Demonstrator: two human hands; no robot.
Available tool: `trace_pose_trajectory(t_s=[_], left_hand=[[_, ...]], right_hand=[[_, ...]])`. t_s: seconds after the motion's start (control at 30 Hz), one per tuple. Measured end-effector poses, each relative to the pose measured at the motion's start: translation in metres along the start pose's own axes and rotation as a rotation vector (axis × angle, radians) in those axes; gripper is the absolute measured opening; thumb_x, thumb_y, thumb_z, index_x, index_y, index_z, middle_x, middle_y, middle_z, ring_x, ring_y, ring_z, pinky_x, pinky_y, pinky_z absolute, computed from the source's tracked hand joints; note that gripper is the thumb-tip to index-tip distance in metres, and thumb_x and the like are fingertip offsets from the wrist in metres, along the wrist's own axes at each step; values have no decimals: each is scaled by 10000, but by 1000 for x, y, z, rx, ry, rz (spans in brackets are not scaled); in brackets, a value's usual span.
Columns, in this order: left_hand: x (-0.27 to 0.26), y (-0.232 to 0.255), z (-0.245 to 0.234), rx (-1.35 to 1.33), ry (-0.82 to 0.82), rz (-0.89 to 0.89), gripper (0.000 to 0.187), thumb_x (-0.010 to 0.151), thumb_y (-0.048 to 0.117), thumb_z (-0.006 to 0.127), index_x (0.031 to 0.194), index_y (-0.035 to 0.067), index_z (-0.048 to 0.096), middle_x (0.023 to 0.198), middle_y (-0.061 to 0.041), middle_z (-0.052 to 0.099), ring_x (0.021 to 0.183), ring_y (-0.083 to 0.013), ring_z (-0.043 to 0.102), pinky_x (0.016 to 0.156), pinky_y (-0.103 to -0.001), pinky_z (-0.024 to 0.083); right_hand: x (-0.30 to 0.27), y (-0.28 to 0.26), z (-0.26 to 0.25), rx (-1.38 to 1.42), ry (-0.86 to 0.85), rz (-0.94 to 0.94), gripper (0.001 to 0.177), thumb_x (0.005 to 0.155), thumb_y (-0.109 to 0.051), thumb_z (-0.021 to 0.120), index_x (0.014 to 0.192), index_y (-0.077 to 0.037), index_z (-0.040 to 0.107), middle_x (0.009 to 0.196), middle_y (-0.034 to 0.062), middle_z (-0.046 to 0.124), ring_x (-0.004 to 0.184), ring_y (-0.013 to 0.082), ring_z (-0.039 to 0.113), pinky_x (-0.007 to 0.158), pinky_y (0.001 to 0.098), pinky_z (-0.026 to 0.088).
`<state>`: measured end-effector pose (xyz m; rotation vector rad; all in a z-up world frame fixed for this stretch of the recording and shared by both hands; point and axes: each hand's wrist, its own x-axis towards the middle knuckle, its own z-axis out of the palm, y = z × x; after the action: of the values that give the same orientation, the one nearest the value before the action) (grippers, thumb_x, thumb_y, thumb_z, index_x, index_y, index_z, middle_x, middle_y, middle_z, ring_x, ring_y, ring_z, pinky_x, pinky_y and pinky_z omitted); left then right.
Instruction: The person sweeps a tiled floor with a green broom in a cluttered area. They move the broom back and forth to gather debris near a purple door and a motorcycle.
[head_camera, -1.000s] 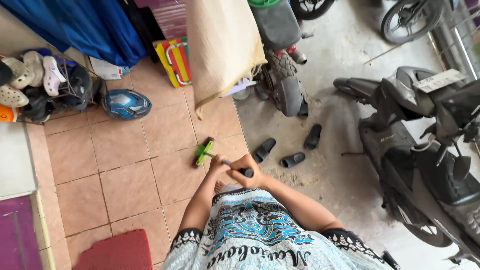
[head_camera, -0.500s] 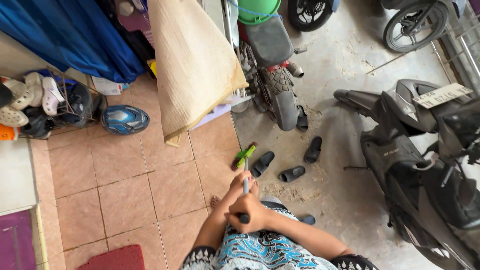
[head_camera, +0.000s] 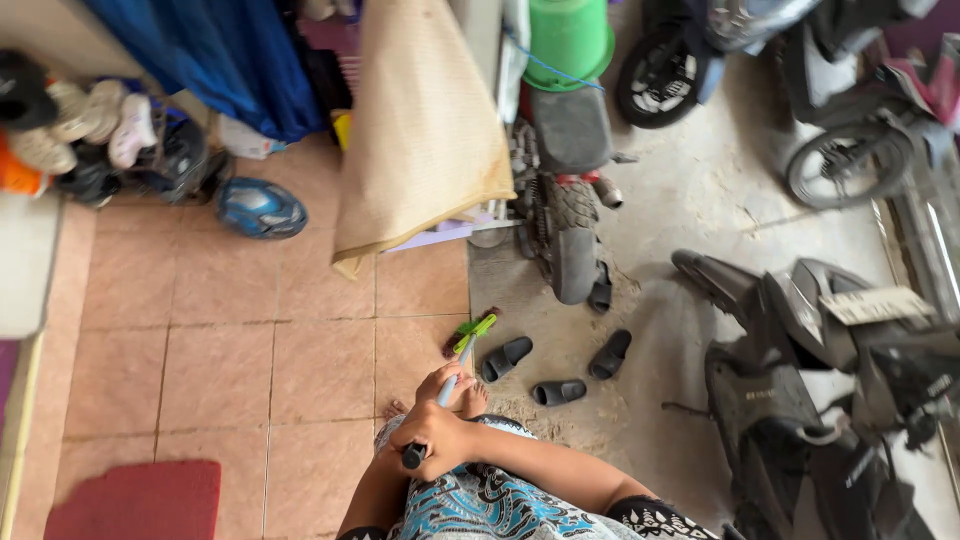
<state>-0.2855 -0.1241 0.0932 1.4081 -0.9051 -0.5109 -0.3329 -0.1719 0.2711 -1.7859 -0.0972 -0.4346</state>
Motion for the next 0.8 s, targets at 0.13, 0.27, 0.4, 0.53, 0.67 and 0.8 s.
trace_pose_trajectory(t_s=[0.13, 0.27, 0.4, 0.53, 0.67, 0.8], left_hand=[[-15, -55, -11, 116, 52, -19, 305, 694, 14, 884, 950, 22, 718, 793, -90, 686, 727, -208, 666, 707, -316, 562], [-23, -63, -28, 126, 190, -1, 298, 714, 88, 845, 978, 52, 713, 891, -90, 700, 820, -223, 676, 734, -334, 568], [-18, -70, -75, 225, 63, -103, 278, 770, 199, 822, 994, 81, 707, 980, -82, 715, 909, -232, 683, 776, -356, 560], [7, -91, -145, 462, -23, -259, 289, 825, 309, 799, 1010, 109, 701, 1069, -74, 729, 998, -242, 689, 817, -377, 552], [28, -109, -218, 712, 59, -589, 378, 838, 405, 761, 1077, 120, 694, 1213, -84, 706, 1111, -278, 661, 880, -411, 524], [3, -108, -298, 778, 207, -556, 420, 855, 390, 739, 1140, 85, 689, 1201, -157, 646, 1086, -358, 637, 866, -439, 540]], right_hand=[[14, 15, 3, 40, -89, -25, 90, 794, -55, 695, 757, 1, 635, 680, 132, 630, 577, 255, 633, 533, 340, 479], [42, 21, 16, 87, -183, -15, 52, 796, -38, 670, 770, -5, 640, 704, 141, 653, 608, 254, 655, 588, 339, 518], [79, -3, 43, -10, -140, -62, 56, 833, -33, 672, 866, -3, 706, 724, 143, 680, 647, 270, 682, 647, 360, 526], [109, -24, 56, -75, -216, -97, 157, 854, -70, 728, 736, -36, 632, 651, 125, 623, 594, 281, 633, 614, 387, 478], [130, -5, 83, 69, -340, -25, 314, 960, -67, 690, 661, -48, 597, 636, 109, 612, 555, 270, 595, 585, 399, 438], [150, 32, 128, 200, -432, -121, 314, 913, -48, 667, 621, -55, 551, 610, 94, 569, 539, 255, 547, 611, 398, 454]])
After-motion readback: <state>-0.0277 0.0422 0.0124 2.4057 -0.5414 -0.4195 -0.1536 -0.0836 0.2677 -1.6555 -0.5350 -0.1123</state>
